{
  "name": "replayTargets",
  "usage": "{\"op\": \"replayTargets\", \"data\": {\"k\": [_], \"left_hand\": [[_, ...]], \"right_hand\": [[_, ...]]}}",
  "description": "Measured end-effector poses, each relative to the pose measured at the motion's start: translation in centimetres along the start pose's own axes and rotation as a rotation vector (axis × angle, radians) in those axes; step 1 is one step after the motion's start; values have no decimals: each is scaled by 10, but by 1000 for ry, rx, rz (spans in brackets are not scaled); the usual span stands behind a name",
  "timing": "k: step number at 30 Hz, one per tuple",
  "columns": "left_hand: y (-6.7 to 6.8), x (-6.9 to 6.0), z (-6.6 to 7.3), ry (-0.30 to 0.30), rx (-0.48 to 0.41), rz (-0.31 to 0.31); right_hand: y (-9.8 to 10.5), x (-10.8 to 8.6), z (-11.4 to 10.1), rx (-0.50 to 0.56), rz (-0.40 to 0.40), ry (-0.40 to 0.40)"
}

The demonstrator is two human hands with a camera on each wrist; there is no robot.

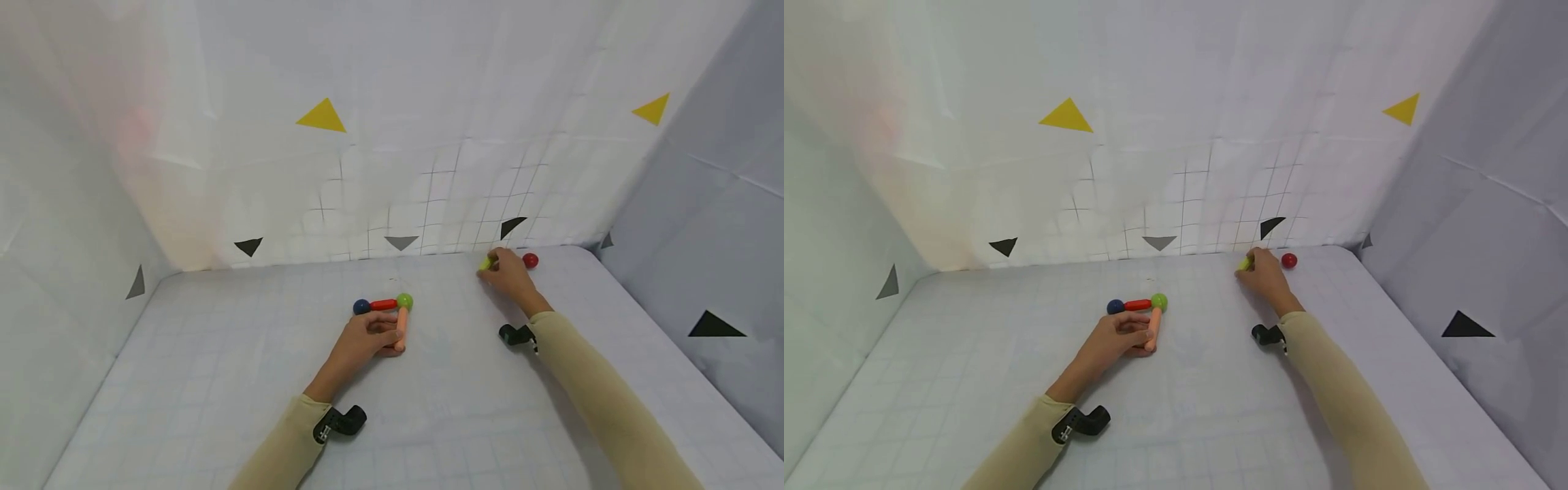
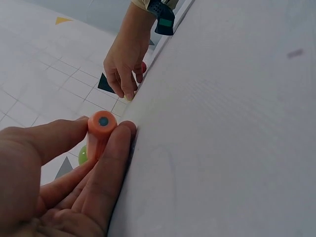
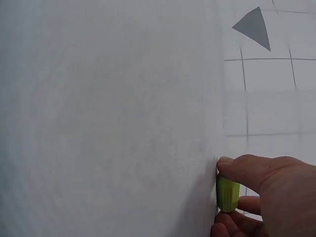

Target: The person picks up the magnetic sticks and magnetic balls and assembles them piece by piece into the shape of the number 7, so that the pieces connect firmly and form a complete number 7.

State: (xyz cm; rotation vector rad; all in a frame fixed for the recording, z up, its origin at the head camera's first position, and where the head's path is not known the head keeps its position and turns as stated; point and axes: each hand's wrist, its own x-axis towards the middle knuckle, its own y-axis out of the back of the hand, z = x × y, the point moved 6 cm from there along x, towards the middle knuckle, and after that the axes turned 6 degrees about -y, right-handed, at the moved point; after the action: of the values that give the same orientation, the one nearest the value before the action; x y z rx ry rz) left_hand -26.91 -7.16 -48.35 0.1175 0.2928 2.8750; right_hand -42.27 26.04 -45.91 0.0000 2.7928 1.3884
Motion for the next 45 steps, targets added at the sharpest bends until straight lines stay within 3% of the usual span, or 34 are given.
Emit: {"op": "replayTargets", "data": {"k": [9, 18, 25, 33, 45], "left_hand": [[-1, -1, 1, -2, -22, 7], [0, -2, 4, -5, 13, 2], [1, -3, 5, -22, 22, -8], [0, -2, 4, -22, 55, -8], [0, -2, 4, -3, 28, -11]], "right_hand": [[-1, -2, 3, 3, 18, -9], [-1, -13, 10, 87, 90, -22], [-3, -26, 9, 197, 68, -43], [-6, -35, 7, 218, 54, -46], [-12, -47, 1, 219, 32, -12]]}}
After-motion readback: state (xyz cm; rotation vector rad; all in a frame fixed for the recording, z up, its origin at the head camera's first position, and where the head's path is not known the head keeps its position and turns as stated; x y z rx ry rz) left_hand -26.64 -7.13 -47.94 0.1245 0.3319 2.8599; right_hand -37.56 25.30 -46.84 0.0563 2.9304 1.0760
